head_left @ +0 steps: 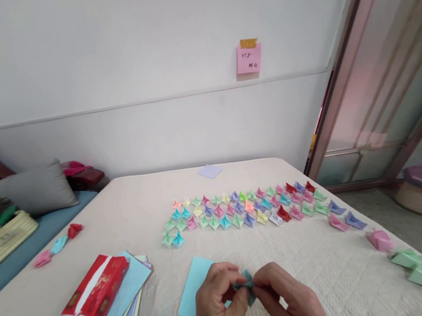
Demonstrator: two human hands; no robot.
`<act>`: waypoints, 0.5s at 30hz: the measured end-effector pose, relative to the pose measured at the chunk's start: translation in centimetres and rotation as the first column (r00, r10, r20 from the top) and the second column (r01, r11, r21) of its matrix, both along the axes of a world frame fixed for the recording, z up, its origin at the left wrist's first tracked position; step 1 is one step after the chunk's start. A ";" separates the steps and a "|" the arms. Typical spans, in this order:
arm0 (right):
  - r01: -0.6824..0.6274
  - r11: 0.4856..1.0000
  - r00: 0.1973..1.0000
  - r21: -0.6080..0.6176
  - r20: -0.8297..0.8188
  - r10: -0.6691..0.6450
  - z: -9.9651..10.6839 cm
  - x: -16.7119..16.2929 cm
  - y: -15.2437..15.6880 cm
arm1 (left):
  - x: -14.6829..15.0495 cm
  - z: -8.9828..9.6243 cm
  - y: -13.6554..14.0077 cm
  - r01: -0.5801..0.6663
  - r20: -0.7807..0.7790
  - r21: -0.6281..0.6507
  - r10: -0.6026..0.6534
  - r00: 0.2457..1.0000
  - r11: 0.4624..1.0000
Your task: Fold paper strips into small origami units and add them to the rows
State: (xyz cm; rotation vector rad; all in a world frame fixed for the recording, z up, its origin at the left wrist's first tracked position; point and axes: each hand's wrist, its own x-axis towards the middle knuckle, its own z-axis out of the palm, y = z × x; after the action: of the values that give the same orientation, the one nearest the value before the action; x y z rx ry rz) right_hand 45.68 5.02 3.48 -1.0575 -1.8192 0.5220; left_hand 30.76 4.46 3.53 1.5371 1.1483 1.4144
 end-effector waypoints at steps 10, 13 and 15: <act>-0.037 0.999 0.997 -0.006 -0.068 0.037 0.7 0.0 -0.2 | -0.5 0.1 -0.1 -0.010 -0.063 0.030 0.012 0.998 1.000; 0.001 0.999 0.996 -0.038 -0.086 -0.005 0.6 0.1 -0.3 | -0.2 0.0 -0.2 -0.046 -0.006 0.026 0.046 0.999 0.999; 0.019 0.997 0.994 -0.075 -0.107 -0.027 0.8 0.2 -0.2 | -0.1 -0.1 -0.1 -0.052 0.039 0.002 0.052 0.998 0.999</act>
State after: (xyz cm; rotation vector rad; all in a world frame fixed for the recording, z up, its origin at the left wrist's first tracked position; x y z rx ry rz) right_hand 45.89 4.79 4.25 -1.0784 -1.7025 0.6242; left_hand 30.69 4.32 3.42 1.4847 1.1706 1.4742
